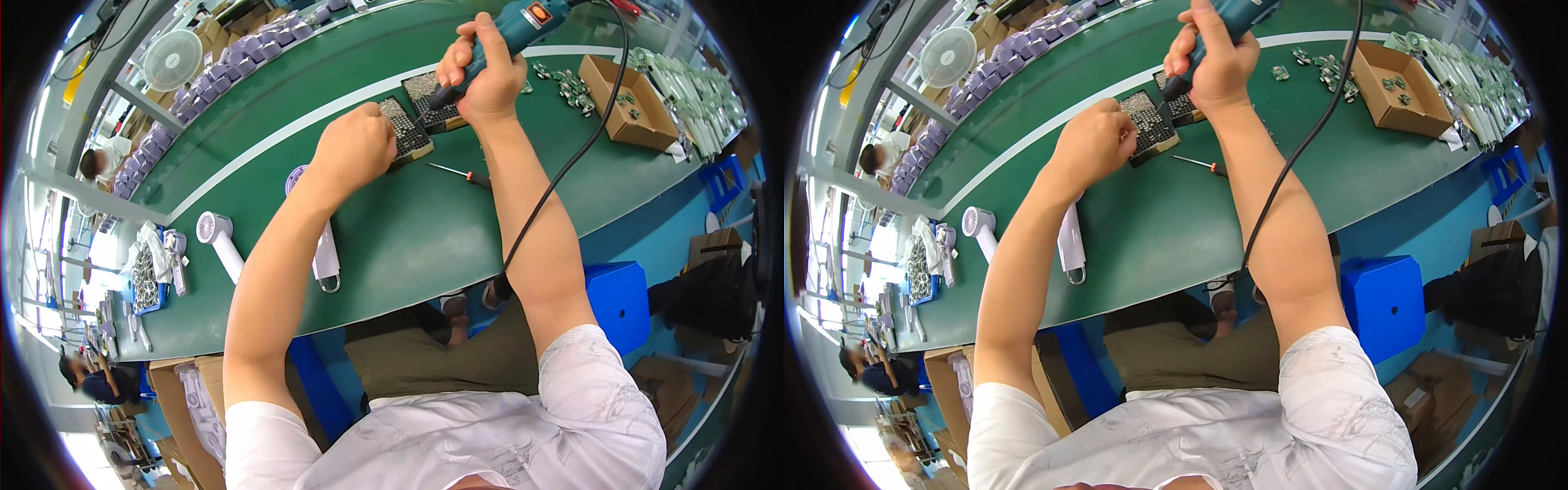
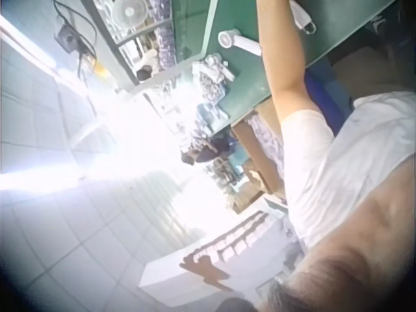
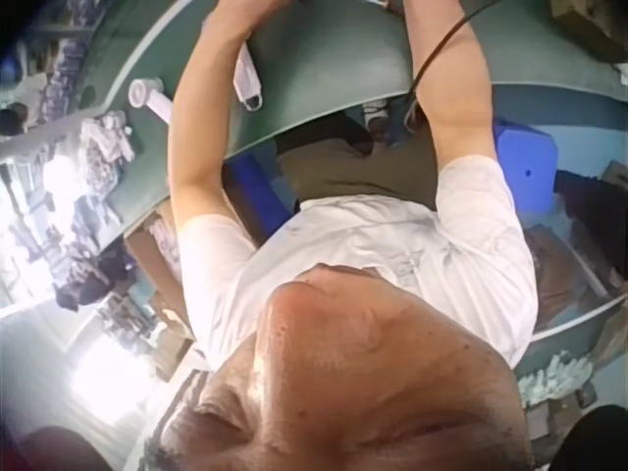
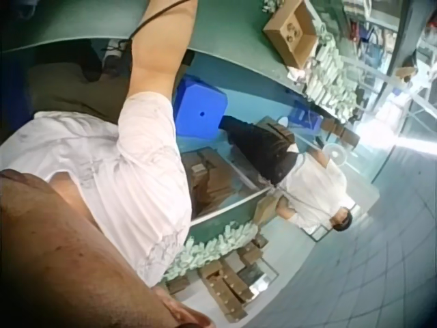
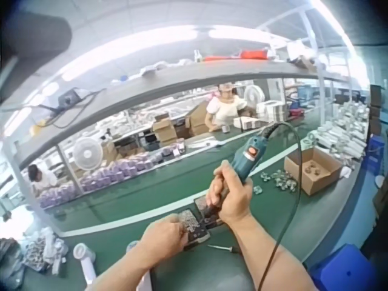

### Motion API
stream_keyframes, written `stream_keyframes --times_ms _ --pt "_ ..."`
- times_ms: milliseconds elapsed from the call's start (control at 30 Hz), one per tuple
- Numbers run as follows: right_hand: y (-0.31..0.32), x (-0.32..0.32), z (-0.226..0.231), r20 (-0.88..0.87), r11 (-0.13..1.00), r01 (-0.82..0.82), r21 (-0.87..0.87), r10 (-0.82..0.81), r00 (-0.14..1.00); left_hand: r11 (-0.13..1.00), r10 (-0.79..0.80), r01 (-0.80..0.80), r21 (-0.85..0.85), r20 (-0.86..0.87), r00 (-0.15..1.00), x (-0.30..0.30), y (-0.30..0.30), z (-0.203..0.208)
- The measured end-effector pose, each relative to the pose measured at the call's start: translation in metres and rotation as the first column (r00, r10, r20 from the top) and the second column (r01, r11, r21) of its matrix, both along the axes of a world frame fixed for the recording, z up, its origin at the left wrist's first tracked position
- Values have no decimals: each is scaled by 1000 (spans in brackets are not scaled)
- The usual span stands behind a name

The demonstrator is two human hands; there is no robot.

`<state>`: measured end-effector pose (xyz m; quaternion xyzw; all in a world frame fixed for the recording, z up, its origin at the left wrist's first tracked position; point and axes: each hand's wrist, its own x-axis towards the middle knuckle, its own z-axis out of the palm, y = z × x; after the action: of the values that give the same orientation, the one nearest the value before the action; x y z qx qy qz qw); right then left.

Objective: Assembling components of a small handheld fan using an electric screwdriver.

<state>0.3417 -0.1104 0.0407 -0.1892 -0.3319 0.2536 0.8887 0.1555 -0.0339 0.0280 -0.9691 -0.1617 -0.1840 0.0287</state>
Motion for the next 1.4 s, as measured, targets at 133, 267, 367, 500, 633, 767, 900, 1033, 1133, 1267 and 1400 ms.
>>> stream_keyframes --times_ms 133,267,367,500,633,767,900,1033,1133,1267,1400 --pt "1 0 -3 23 1000 -3 -14 3 1000 995 -37 35 -97 -21 999 -10 23 1" --pt "0 1 -4 48 999 8 -43 -6 999 906 51 14 -423 142 988 -61 30 27" --pt "3 -10 -2 49 998 -10 -65 14 999 676 16 130 -725 191 981 -122 51 17" --pt "4 -14 -10 110 995 -44 -90 54 992 344 -30 284 -895 292 956 -147 51 -11" --pt "2 -25 -11 176 995 -38 -97 55 983 197 -20 451 -871 456 890 -160 56 -18" --pt "-1 -36 -7 271 992 33 -122 1 962 120 -115 476 -871 464 878 -165 64 -24" --pt "0 -44 -6 260 990 -24 -138 60 964 188 -124 366 -912 348 929 -160 53 -24" --pt "-4 -54 4 242 988 -57 -143 91 966 265 -102 290 -919 273 957 -155 43 -29" --pt "-5 -68 21 267 979 -173 -110 197 943 257 -153 311 -915 280 948 -149 34 -30" --pt "-1 -90 46 288 953 -279 -119 302 909 290 -171 313 -904 273 947 -138 20 -32" --pt "-1 -98 40 186 933 -338 -119 356 916 331 -165 331 -884 292 942 -134 15 -32"
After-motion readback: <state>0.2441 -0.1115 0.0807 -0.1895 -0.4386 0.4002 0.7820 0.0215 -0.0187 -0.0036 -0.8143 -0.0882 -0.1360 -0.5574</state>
